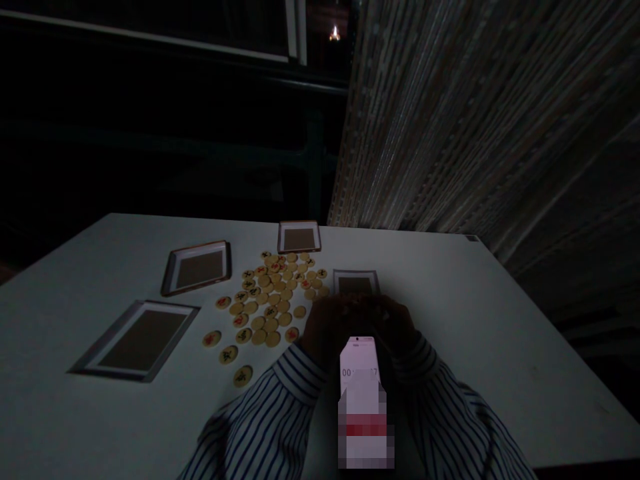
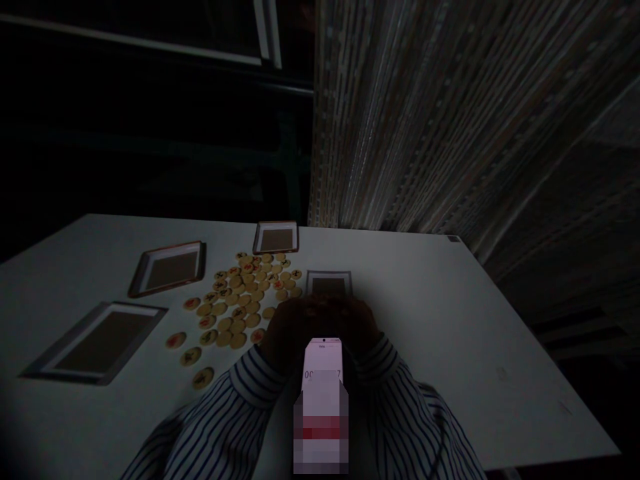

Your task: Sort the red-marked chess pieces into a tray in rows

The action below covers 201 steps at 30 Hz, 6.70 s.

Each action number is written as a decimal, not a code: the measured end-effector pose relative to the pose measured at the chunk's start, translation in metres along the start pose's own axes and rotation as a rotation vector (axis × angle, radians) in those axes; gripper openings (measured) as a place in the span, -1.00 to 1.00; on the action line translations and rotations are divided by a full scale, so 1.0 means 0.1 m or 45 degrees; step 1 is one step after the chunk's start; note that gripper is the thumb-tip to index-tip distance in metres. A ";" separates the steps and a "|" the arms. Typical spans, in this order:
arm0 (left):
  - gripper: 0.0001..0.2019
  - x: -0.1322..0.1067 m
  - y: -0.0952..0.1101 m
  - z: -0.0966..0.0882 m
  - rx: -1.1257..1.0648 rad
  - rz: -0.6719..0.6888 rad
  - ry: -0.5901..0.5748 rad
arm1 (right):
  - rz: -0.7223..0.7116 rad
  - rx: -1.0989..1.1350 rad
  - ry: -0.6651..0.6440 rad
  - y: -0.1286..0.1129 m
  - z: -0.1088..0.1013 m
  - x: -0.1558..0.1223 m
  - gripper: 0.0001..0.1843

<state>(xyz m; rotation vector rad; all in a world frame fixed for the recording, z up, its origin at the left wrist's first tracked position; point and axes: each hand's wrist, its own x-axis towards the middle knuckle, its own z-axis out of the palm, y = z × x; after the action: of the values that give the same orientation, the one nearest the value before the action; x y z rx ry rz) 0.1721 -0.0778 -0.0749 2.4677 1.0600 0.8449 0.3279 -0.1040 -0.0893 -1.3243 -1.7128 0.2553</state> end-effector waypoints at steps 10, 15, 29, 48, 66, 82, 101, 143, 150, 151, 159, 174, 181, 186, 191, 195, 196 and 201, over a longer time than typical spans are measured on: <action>-0.83 -0.02 -0.03 0.05 -0.003 -0.003 0.066 | 0.191 0.198 -0.026 -0.14 -0.06 0.04 -0.81; -0.83 -0.10 -0.04 0.07 -0.094 -0.125 0.239 | 0.207 0.301 -0.015 -0.17 -0.07 0.06 -0.83; -0.79 -0.14 0.08 -0.03 -0.666 -0.372 0.259 | 0.228 0.373 -0.040 -0.16 -0.04 0.04 -0.78; -0.71 -0.08 0.15 -0.13 -0.955 -0.626 0.201 | 0.026 0.057 -0.026 -0.25 -0.07 0.04 -0.80; -0.75 -0.16 -0.12 0.04 -0.264 -0.459 0.262 | -0.180 -0.181 0.087 0.02 -0.13 0.07 -0.80; -0.75 -0.26 -0.36 0.20 0.348 -0.144 0.107 | 0.013 -0.686 -0.444 0.13 -0.49 0.35 -0.69; -0.73 -0.29 -0.36 0.11 0.409 -0.181 -0.022 | 0.022 -0.890 -0.836 0.09 -0.48 0.58 -0.69; -0.77 -0.27 -0.29 0.08 0.424 -0.172 -0.008 | 0.096 -0.966 -0.994 0.13 -0.39 0.67 -0.74; -0.76 -0.26 -0.28 0.07 0.411 -0.176 -0.016 | 0.072 -0.987 -0.968 0.12 -0.38 0.64 -0.78; -0.76 -0.27 -0.28 0.07 0.413 -0.173 -0.016 | 0.066 -0.991 -0.968 0.12 -0.38 0.64 -0.78; -0.76 -0.28 -0.33 0.11 0.449 -0.131 0.034 | 0.089 -1.010 -0.996 0.07 -0.39 0.63 -0.76; -0.72 -0.28 -0.33 0.08 0.455 -0.142 -0.048 | 0.086 -0.992 -0.995 0.07 -0.39 0.65 -0.73; -0.75 -0.26 -0.30 0.07 0.448 -0.140 -0.013 | 0.076 -1.010 -1.008 0.04 -0.26 0.66 -0.76; -0.75 -0.27 -0.32 0.08 0.441 -0.106 -0.010 | 0.067 -1.038 -1.028 0.02 -0.23 0.66 -0.73; -0.74 -0.27 -0.31 0.08 0.427 -0.137 -0.039 | 0.084 -1.035 -1.034 -0.02 -0.24 0.66 -0.74; -0.73 -0.27 -0.32 0.09 0.415 -0.140 -0.030 | 0.079 -1.039 -1.005 0.00 -0.25 0.65 -0.73; -0.74 -0.26 -0.32 0.09 0.414 -0.147 -0.025 | 0.079 -1.035 -1.001 0.01 -0.26 0.64 -0.73; -0.75 -0.25 -0.30 0.07 0.422 -0.146 -0.044 | 0.087 -1.029 -0.988 0.04 -0.34 0.64 -0.74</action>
<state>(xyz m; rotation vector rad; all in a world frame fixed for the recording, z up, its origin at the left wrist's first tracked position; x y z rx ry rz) 0.1464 -0.0764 -0.1055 2.6404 1.4122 0.6311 0.3563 -0.0605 -0.0390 -2.0382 -2.5810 0.1127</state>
